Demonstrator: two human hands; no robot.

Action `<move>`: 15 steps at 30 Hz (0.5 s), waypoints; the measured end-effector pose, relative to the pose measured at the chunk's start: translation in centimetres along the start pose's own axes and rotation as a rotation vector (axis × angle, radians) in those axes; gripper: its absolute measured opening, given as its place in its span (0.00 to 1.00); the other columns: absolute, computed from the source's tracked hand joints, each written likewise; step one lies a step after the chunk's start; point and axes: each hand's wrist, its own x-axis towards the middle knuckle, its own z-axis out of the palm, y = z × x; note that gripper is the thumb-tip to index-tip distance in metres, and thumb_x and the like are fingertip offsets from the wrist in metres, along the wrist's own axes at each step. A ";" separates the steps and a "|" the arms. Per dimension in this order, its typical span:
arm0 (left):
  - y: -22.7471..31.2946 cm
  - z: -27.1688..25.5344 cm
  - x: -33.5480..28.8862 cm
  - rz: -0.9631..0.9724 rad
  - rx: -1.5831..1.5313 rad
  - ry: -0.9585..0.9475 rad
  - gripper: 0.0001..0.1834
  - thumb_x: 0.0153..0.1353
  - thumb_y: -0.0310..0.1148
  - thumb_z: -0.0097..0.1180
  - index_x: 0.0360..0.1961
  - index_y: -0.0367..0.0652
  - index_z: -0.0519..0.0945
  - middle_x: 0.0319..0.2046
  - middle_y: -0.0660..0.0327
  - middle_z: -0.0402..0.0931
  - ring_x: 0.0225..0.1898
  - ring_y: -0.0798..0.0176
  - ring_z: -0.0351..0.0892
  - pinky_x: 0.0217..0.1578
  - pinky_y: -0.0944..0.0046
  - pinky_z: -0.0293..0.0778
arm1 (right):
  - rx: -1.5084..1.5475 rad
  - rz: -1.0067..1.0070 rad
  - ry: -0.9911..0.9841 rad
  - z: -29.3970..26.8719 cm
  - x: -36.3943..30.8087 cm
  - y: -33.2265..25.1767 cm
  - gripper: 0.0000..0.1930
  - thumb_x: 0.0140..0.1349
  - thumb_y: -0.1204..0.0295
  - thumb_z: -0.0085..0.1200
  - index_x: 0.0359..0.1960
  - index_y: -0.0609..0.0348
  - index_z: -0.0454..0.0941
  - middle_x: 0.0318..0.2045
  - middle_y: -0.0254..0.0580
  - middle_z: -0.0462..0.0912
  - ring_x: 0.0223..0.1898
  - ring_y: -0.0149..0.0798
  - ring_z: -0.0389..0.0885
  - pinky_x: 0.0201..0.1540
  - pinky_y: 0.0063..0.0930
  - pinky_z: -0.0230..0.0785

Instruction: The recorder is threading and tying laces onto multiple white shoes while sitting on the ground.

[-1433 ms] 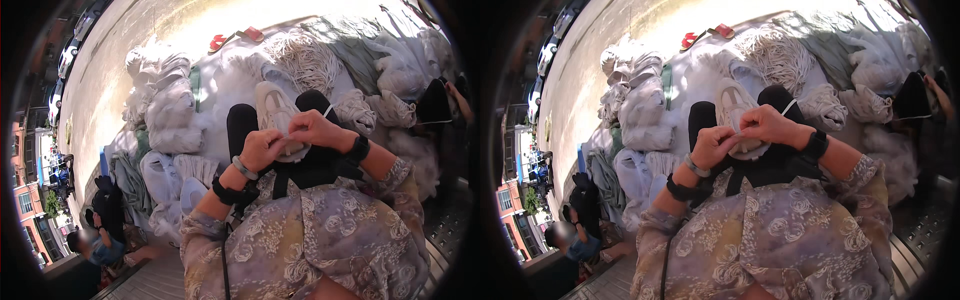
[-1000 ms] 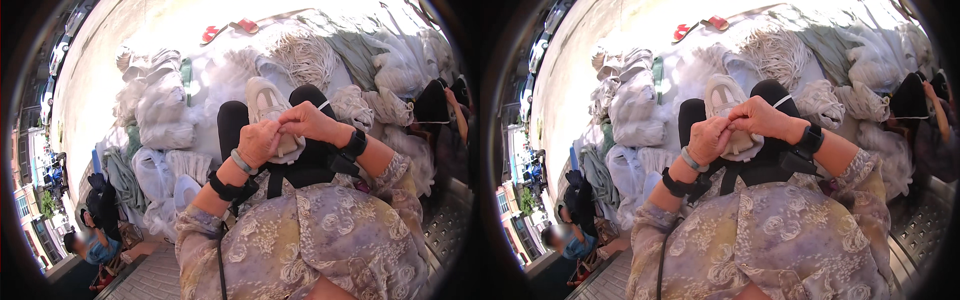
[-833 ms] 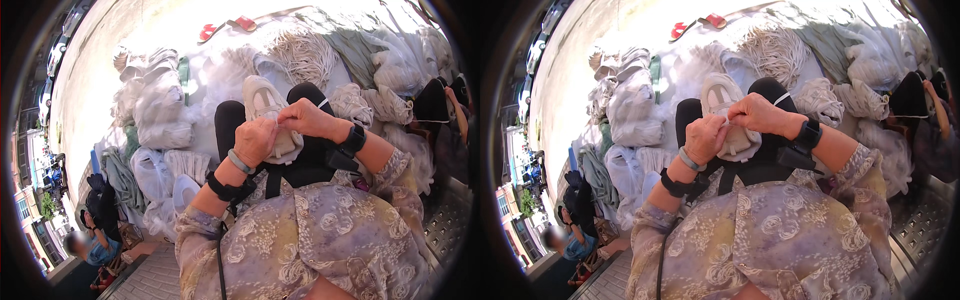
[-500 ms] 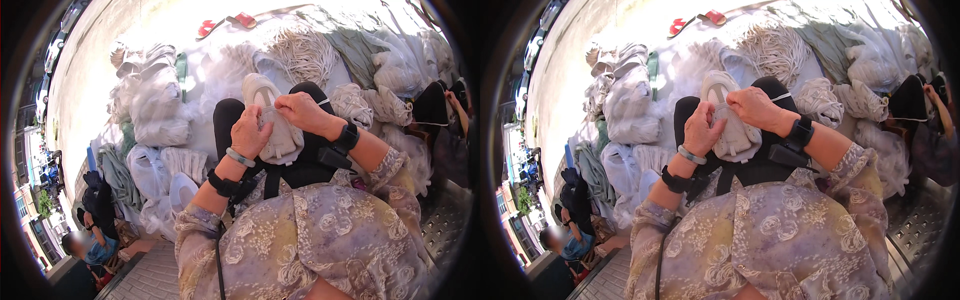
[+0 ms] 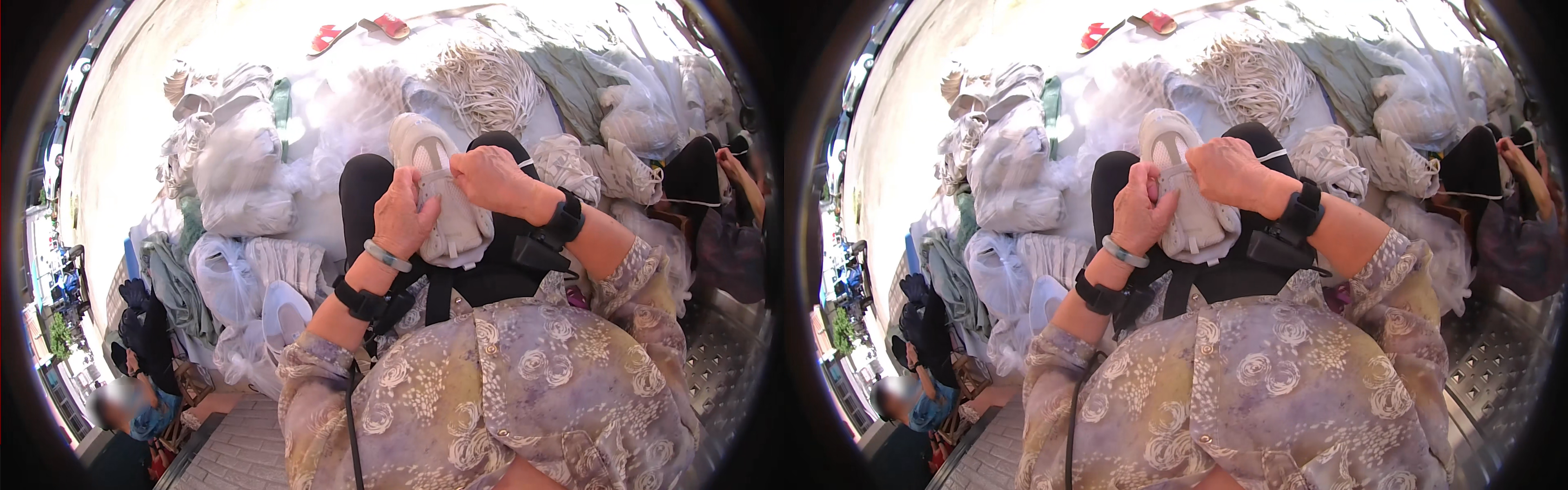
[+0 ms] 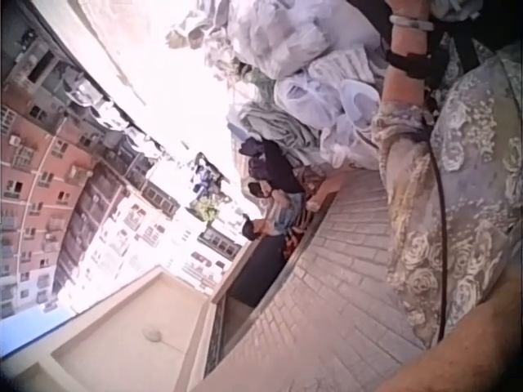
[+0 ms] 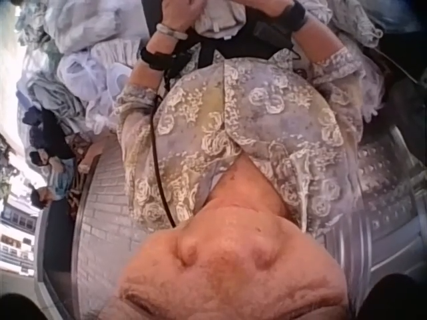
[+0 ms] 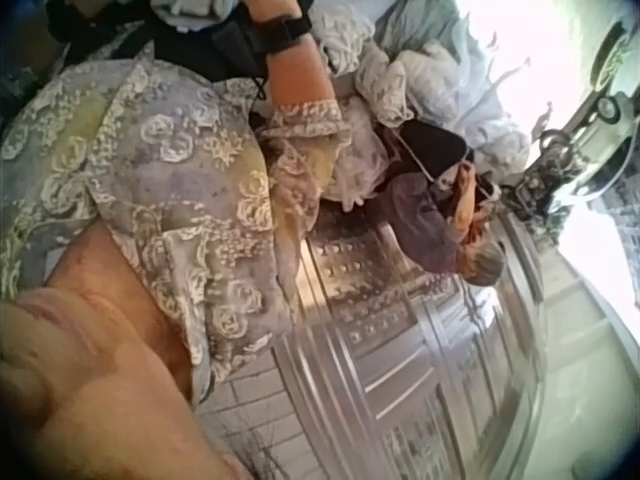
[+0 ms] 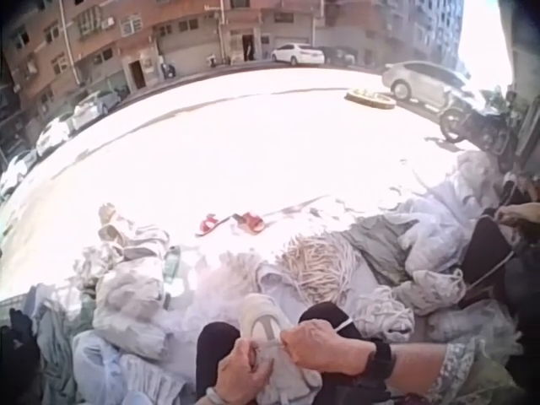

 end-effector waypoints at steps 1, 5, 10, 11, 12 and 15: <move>0.0 0.0 0.0 0.000 -0.024 -0.002 0.17 0.47 0.32 0.58 0.37 0.41 0.66 0.17 0.63 0.62 0.17 0.64 0.64 0.21 0.65 0.65 | 0.025 0.012 -0.002 -0.1 0.2 0.1 0.05 0.50 0.73 0.46 0.22 0.62 0.73 0.19 0.53 0.76 0.26 0.54 0.76 0.30 0.43 0.66; -0.3 0.2 -0.2 -0.019 -0.068 -0.019 0.18 0.47 0.33 0.58 0.37 0.40 0.66 0.17 0.63 0.62 0.17 0.64 0.65 0.21 0.65 0.65 | 0.083 0.046 -0.017 -0.3 0.0 -0.1 0.05 0.50 0.74 0.46 0.23 0.62 0.73 0.19 0.54 0.75 0.27 0.55 0.76 0.30 0.44 0.65; -0.5 0.5 -0.4 -0.006 -0.091 -0.014 0.18 0.49 0.33 0.57 0.39 0.40 0.66 0.18 0.62 0.63 0.18 0.63 0.65 0.22 0.65 0.66 | 0.019 0.024 -0.035 -0.1 0.2 -0.1 0.05 0.48 0.74 0.46 0.22 0.62 0.73 0.19 0.54 0.75 0.26 0.55 0.76 0.29 0.44 0.65; -0.5 0.5 -0.4 -0.006 -0.097 -0.015 0.18 0.49 0.33 0.57 0.39 0.40 0.66 0.18 0.62 0.63 0.18 0.63 0.65 0.22 0.65 0.66 | 0.004 0.021 -0.051 -0.2 0.2 -0.3 0.05 0.47 0.74 0.46 0.22 0.62 0.73 0.19 0.54 0.75 0.25 0.56 0.75 0.29 0.44 0.65; -0.6 0.4 -0.4 -0.045 -0.082 -0.037 0.19 0.48 0.32 0.56 0.40 0.40 0.65 0.20 0.60 0.65 0.21 0.59 0.68 0.25 0.63 0.68 | -0.001 0.026 -0.054 -0.3 0.4 -0.6 0.05 0.47 0.74 0.46 0.22 0.62 0.73 0.19 0.54 0.75 0.25 0.56 0.75 0.29 0.44 0.65; -0.5 0.5 -0.5 -0.071 -0.075 -0.062 0.20 0.48 0.32 0.56 0.41 0.39 0.65 0.22 0.57 0.67 0.24 0.55 0.71 0.28 0.61 0.69 | -0.074 0.046 -0.143 -0.6 0.9 -1.3 0.07 0.41 0.75 0.49 0.23 0.65 0.75 0.23 0.57 0.78 0.30 0.54 0.79 0.33 0.42 0.70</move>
